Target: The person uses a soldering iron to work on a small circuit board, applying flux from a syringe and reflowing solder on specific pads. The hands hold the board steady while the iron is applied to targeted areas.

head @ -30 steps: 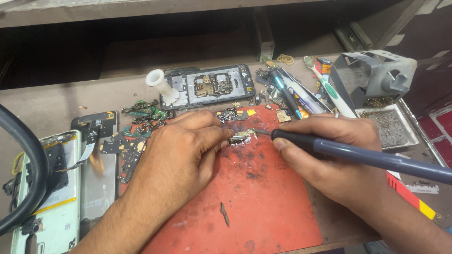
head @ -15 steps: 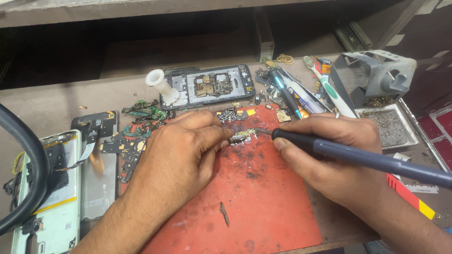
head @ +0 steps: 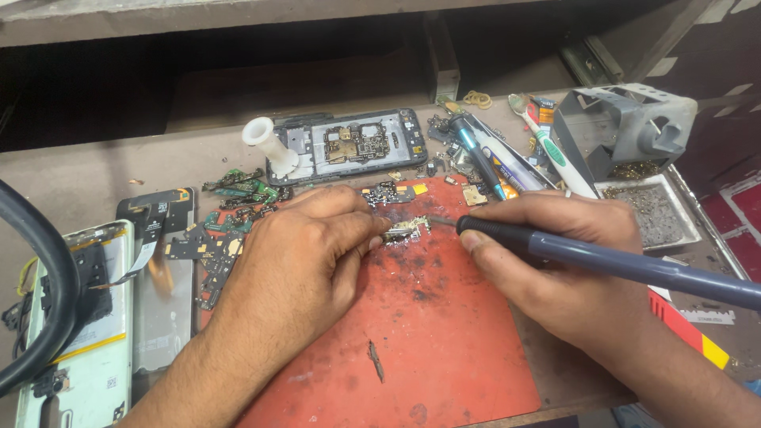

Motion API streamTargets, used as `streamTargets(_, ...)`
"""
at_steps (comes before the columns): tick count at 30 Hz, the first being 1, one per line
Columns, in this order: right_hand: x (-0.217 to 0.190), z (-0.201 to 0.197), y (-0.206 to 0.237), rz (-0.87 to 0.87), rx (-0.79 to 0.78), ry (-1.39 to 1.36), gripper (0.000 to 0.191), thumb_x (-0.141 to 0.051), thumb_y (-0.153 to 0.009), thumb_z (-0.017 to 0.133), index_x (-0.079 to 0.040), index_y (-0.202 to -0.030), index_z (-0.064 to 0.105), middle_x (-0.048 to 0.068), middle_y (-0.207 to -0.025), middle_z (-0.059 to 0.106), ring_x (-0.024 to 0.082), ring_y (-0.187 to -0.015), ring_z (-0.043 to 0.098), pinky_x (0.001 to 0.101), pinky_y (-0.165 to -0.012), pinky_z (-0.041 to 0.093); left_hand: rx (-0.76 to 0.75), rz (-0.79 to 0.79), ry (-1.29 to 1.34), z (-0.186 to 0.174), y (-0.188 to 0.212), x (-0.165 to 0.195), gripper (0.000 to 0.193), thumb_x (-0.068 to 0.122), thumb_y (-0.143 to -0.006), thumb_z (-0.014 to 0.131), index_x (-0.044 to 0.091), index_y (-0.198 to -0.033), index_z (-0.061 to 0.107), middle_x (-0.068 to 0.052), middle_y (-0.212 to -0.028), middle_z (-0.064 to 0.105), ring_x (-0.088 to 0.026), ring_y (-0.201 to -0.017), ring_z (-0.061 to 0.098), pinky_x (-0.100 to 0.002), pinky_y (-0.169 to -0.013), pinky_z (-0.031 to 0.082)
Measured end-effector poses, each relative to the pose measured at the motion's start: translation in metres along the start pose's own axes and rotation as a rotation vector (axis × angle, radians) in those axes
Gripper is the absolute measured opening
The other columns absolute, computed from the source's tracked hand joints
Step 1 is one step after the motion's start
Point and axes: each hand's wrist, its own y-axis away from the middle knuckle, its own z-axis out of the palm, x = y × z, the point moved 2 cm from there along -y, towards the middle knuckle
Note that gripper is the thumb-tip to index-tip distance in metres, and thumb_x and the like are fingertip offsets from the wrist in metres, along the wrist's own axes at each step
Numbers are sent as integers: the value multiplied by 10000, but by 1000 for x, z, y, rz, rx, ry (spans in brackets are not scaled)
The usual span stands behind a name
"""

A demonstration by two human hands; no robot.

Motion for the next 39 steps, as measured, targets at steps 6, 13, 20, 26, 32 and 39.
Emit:
streamTargets(6, 1, 1, 0, 36, 6, -6, 172, -135, -815, 815, -38, -956, 797, 43, -689, 762, 56, -540, 669, 218, -484, 495, -4, -4, -4, -1, 0, -1, 126, 43, -808, 714, 39, -919, 773, -79, -875, 716, -294, -831, 714, -406, -713, 566)
streamTargets(13, 2, 1, 0, 58, 6, 32, 169, -138, -804, 820, -37, -938, 802, 42, -643, 748, 52, -503, 654, 213, -457, 477, -8, 0, 2, 0, 0, -1, 134, 40, -806, 712, 36, -926, 773, -79, -884, 719, -293, -837, 715, -404, -721, 569)
streamTargets(20, 1, 0, -1, -54, -7, 23, 177, -134, -811, 817, -30, -951, 787, 49, -745, 769, 46, -586, 700, 201, -519, 516, -10, -3, 2, 0, 0, -1, 136, 46, -812, 715, 39, -934, 775, -77, -886, 720, -293, -837, 715, -403, -729, 571)
streamTargets(26, 1, 0, 0, 4, -2, -5, 175, -131, -822, 818, -35, -966, 793, 53, -726, 773, 71, -566, 695, 213, -505, 511, -4, -2, 2, 0, 0, 0, 135, 48, -812, 716, 39, -933, 776, -78, -885, 719, -297, -836, 714, -404, -725, 568)
streamTargets(32, 0, 2, -3, -24, -1, 39, 174, -138, -811, 825, -40, -951, 795, 55, -763, 782, 62, -596, 719, 211, -534, 534, -3, 3, -2, -1, 0, -1, 132, 52, -809, 720, 35, -928, 773, -81, -882, 718, -301, -823, 712, -407, -721, 566)
streamTargets(39, -1, 1, -2, -36, -12, 26, 180, -139, -808, 826, -37, -952, 795, 47, -742, 777, 55, -579, 710, 206, -526, 530, -4, 6, -1, 0, 0, -1, 132, 45, -805, 716, 35, -924, 772, -81, -877, 719, -303, -820, 711, -409, -722, 566)
